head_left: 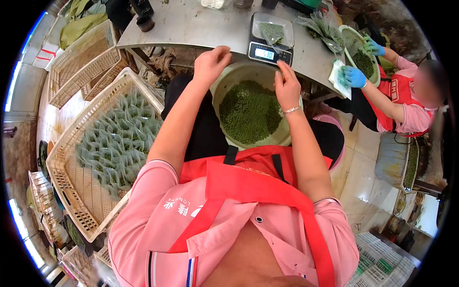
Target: The person scoops green tea leaves from a bowl into small plastic bags, weighs each bag on a digital scale, and places the filled bags into a basket. The process is repeated continuously throughout the clip.
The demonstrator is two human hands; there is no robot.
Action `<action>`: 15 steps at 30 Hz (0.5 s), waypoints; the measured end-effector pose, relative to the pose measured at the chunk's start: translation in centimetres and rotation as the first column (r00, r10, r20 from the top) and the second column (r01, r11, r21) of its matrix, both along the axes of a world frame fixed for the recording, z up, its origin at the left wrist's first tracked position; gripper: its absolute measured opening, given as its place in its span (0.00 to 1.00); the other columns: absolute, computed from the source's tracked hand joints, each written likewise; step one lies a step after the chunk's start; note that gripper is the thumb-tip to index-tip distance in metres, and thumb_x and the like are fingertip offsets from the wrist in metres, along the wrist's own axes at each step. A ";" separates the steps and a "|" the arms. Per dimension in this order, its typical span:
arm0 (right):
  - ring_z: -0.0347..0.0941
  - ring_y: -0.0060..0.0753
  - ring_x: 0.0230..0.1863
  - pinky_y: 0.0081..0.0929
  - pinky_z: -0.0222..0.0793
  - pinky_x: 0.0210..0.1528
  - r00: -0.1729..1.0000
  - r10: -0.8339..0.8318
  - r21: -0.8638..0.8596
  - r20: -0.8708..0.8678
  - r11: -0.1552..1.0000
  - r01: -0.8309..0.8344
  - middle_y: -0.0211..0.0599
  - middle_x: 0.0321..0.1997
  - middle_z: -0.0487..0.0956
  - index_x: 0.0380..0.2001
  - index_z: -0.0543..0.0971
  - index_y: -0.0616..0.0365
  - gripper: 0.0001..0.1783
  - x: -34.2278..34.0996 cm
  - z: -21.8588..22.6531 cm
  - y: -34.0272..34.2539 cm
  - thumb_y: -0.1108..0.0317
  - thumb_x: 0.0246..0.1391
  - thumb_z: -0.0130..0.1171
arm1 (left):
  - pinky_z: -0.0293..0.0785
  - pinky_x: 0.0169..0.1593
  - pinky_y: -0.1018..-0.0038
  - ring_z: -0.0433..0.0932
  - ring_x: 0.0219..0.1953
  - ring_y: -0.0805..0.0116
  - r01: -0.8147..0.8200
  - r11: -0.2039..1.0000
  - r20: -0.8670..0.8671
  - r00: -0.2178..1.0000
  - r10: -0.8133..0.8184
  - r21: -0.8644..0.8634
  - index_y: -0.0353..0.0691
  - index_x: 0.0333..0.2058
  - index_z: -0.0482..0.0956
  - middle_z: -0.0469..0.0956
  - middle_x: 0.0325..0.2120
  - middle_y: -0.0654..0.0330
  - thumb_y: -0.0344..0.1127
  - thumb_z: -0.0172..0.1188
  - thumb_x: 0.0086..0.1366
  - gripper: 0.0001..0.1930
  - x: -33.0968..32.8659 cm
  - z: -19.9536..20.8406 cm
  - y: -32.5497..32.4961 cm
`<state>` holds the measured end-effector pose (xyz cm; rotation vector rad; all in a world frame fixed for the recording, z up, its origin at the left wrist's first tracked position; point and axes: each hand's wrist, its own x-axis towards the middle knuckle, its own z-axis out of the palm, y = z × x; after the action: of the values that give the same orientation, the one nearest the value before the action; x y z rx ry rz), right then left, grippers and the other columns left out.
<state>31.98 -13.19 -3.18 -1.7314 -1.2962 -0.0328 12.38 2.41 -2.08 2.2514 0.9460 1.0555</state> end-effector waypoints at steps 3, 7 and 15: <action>0.76 0.29 0.31 0.25 0.71 0.37 0.989 -0.069 -0.061 0.131 0.995 0.077 0.35 0.52 0.74 0.48 0.74 0.54 0.17 1.4 1.1 3.6 0.68 0.54 0.52 | 0.74 0.38 0.71 0.80 0.34 0.64 -0.116 0.954 0.047 0.990 0.134 -0.278 0.46 0.38 0.78 0.81 0.30 0.59 0.44 0.58 0.59 0.12 0.3 -1.9 0.8; 0.73 0.39 0.47 0.33 0.71 0.45 0.946 -0.089 -0.264 0.312 0.948 0.176 0.31 0.58 0.70 0.46 0.75 0.49 0.16 2.6 1.0 7.6 0.62 0.54 0.48 | 0.74 0.38 0.72 0.80 0.35 0.66 -0.062 0.954 0.005 0.998 0.066 -0.293 0.44 0.39 0.78 0.81 0.30 0.59 0.42 0.58 0.59 0.12 0.8 -1.5 0.0; 0.76 0.44 0.36 0.38 0.73 0.37 0.866 0.138 -0.349 0.480 0.936 0.044 0.36 0.46 0.76 0.37 0.76 0.52 0.12 0.9 5.0 9.8 0.65 0.55 0.44 | 0.74 0.36 0.69 0.79 0.31 0.60 -0.130 0.942 0.031 0.991 0.127 0.310 0.47 0.44 0.73 0.80 0.27 0.59 0.40 0.63 0.53 0.19 2.6 -1.5 1.2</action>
<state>32.87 -3.41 1.78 -2.0781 -1.8124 -0.2519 15.00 3.57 -3.57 2.4583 0.9912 1.3563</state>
